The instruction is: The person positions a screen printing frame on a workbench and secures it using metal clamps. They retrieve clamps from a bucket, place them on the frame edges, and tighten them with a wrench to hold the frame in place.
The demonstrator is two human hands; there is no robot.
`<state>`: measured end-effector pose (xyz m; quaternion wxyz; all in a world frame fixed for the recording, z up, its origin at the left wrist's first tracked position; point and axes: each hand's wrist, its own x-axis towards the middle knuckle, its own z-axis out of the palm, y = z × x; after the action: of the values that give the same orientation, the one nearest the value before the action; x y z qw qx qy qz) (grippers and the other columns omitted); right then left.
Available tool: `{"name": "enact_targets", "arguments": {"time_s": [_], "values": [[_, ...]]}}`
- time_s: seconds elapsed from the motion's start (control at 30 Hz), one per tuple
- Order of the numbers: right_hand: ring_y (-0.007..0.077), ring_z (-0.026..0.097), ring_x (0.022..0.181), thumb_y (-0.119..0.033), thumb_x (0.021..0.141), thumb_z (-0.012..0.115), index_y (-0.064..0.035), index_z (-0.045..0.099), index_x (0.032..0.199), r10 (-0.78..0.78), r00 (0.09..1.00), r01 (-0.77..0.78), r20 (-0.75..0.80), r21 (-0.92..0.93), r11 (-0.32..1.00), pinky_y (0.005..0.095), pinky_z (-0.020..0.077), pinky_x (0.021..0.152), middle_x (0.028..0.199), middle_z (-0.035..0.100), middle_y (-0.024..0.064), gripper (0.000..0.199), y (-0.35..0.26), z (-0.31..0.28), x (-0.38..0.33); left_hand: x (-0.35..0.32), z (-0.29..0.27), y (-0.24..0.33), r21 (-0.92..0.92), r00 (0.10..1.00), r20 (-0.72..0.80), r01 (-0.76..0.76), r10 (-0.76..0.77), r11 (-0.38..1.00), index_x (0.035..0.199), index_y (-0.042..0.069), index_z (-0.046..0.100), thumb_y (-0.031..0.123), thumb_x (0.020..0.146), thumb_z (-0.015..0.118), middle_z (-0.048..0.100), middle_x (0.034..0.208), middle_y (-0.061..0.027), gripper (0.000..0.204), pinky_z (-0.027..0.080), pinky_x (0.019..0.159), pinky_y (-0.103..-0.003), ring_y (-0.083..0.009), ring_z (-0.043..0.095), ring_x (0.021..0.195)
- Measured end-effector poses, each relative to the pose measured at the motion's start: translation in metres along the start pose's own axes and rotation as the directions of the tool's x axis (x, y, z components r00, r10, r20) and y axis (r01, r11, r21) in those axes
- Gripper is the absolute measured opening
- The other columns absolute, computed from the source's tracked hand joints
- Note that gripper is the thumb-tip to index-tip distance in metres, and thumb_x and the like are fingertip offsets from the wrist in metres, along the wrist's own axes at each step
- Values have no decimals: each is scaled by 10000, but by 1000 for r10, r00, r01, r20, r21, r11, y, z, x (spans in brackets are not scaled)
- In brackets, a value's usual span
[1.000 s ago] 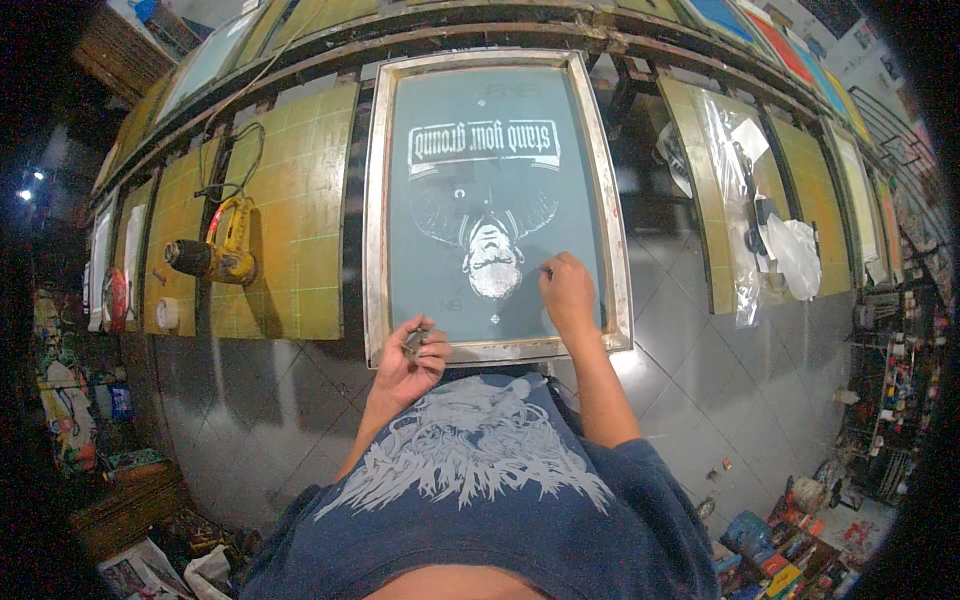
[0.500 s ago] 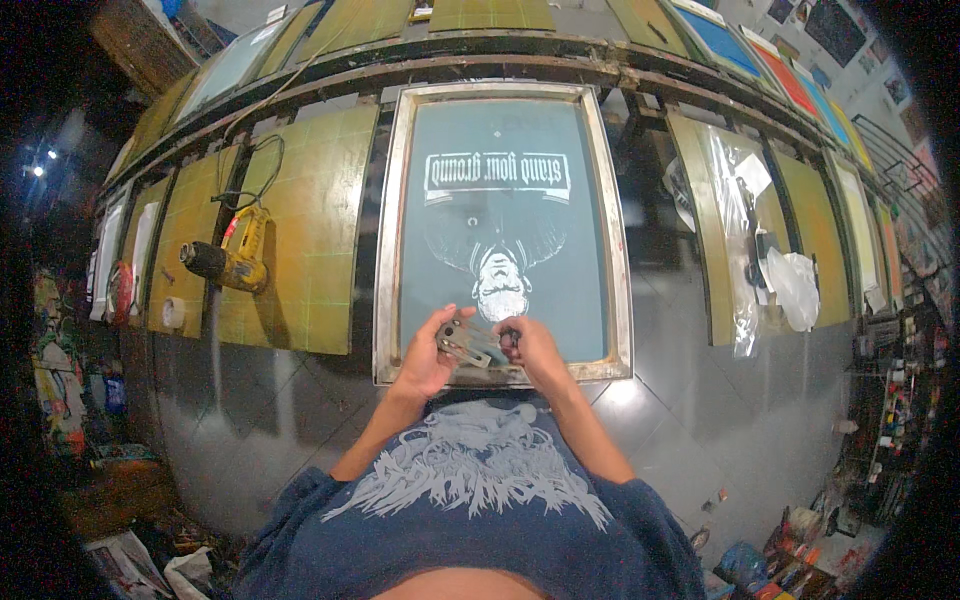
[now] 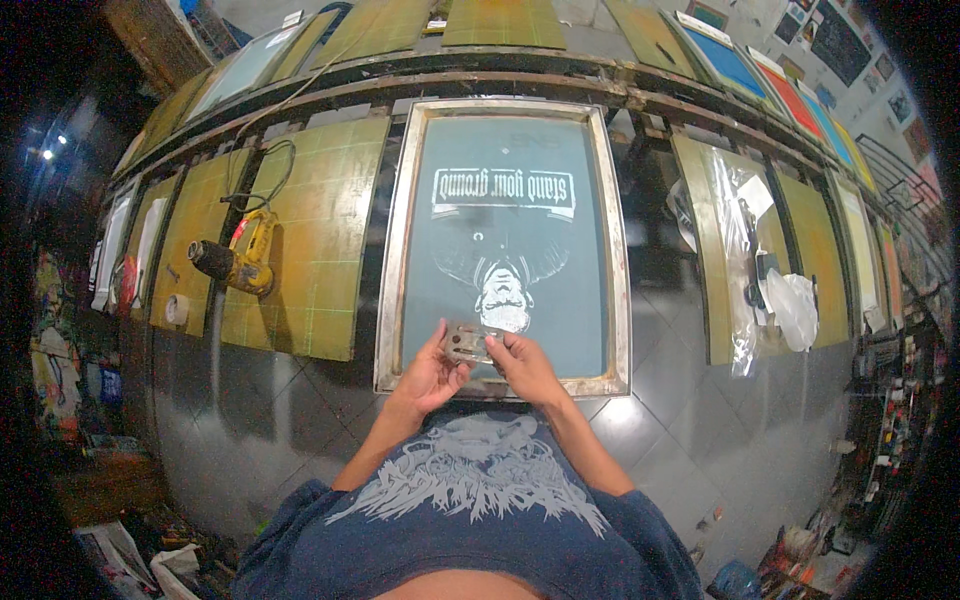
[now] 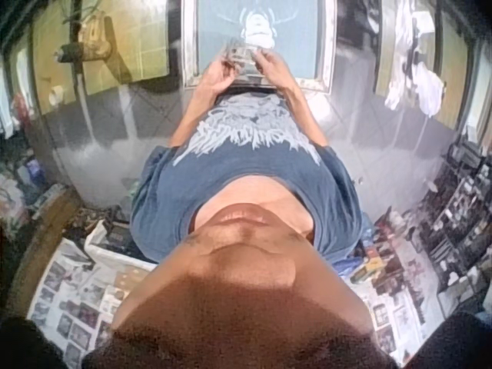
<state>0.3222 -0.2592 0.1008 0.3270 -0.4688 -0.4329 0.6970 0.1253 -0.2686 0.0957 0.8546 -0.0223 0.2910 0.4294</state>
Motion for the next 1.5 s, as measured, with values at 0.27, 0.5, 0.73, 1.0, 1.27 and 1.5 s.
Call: {"name": "enact_targets", "arguments": {"time_s": [0.27,0.5,0.73,1.0,1.27,1.5], "values": [[20,362,601,-320,1045,527,-52,631,912,13,998,-14,62,5,1000,225,300,517,686,462,-95,316,0,8,-5,0,-1,-9,93,977,61,-211,206,973,1137,82,598,300,1061,479,621,907,-3,260,434,545,-230,-71,538,714],[14,357,607,-289,1046,536,-38,649,997,-71,997,72,17,-32,997,220,302,520,700,462,-99,280,-11,17,-12,-1,3,-9,66,986,83,-150,144,986,1112,78,610,299,1073,443,639,918,-3,280,426,534,-233,-67,542,706],[12,366,618,-288,1048,533,-46,644,978,-83,996,84,29,-49,995,222,310,526,698,467,-98,275,-3,19,-11,4,-25,-11,-152,968,223,-81,114,985,1150,101,618,339,1052,453,676,1031,-45,305,482,621,-288,-146,610,828],[28,382,596,-371,1059,479,-111,582,884,128,980,-180,149,419,890,212,313,530,694,467,-70,329,-24,22,-22,-9,-11,-8,114,980,74,-195,187,974,1022,54,598,326,1034,458,628,938,-72,306,449,629,-310,-178,592,812],[39,299,538,-360,1055,490,-112,555,896,44,988,6,-145,332,943,212,238,483,664,390,-65,302,-14,14,-10,-25,2,6,565,932,-8,-294,362,771,895,47,550,343,1021,470,562,784,-53,332,403,562,-264,-131,516,650],[36,418,597,-361,1052,498,-58,627,898,-70,965,62,-252,-39,997,230,333,536,693,520,-52,364,3,11,-1,-11,14,-4,584,942,-147,-162,300,795,929,17,624,409,1013,551,534,744,-15,408,356,528,-224,-76,467,631]]}}
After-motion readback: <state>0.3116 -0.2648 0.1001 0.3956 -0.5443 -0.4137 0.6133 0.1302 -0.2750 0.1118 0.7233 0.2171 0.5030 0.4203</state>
